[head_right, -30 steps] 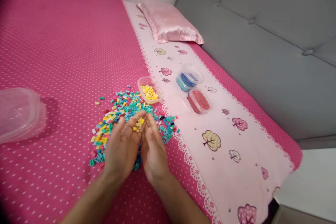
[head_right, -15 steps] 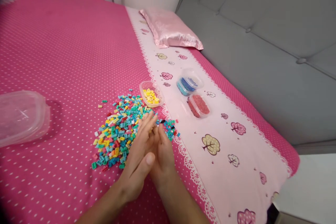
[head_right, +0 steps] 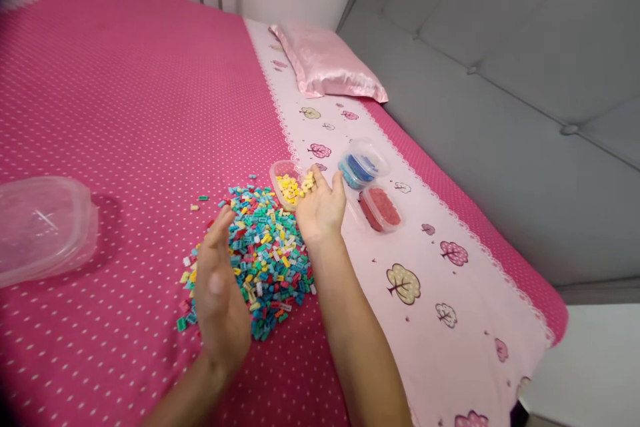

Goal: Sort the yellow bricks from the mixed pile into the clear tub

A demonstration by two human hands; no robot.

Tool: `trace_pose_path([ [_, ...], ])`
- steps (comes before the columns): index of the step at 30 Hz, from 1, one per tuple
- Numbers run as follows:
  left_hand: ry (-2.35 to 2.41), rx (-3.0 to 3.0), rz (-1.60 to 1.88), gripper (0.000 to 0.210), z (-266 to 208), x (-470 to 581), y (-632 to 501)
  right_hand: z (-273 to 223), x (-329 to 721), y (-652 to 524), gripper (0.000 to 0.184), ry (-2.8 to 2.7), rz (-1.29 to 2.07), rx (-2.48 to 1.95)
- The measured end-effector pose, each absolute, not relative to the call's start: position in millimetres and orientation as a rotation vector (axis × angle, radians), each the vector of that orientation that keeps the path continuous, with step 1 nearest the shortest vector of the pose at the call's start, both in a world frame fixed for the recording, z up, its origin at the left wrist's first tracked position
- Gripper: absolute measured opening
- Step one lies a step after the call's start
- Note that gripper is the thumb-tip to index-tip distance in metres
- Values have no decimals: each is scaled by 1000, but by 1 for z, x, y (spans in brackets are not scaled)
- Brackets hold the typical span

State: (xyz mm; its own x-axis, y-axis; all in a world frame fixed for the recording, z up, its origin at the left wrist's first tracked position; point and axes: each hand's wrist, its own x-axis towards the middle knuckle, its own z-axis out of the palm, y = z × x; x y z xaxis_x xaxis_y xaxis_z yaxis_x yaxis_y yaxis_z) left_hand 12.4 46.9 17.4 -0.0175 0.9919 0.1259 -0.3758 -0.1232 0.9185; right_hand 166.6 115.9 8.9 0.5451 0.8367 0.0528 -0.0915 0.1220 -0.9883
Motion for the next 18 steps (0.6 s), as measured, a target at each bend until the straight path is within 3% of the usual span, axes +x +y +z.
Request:
trace_pose_path([
  [6,1213,1228,1276,39,10,-19,93,10,174,101,81,-862,665,-1395],
  [12,1349,1487,951,54,7,-37,109,22,185,60,43,-746,604,-1474],
  [18,1459,2073,528,65,7,-42,108,7,203,40,29,-1293,443,-2111],
])
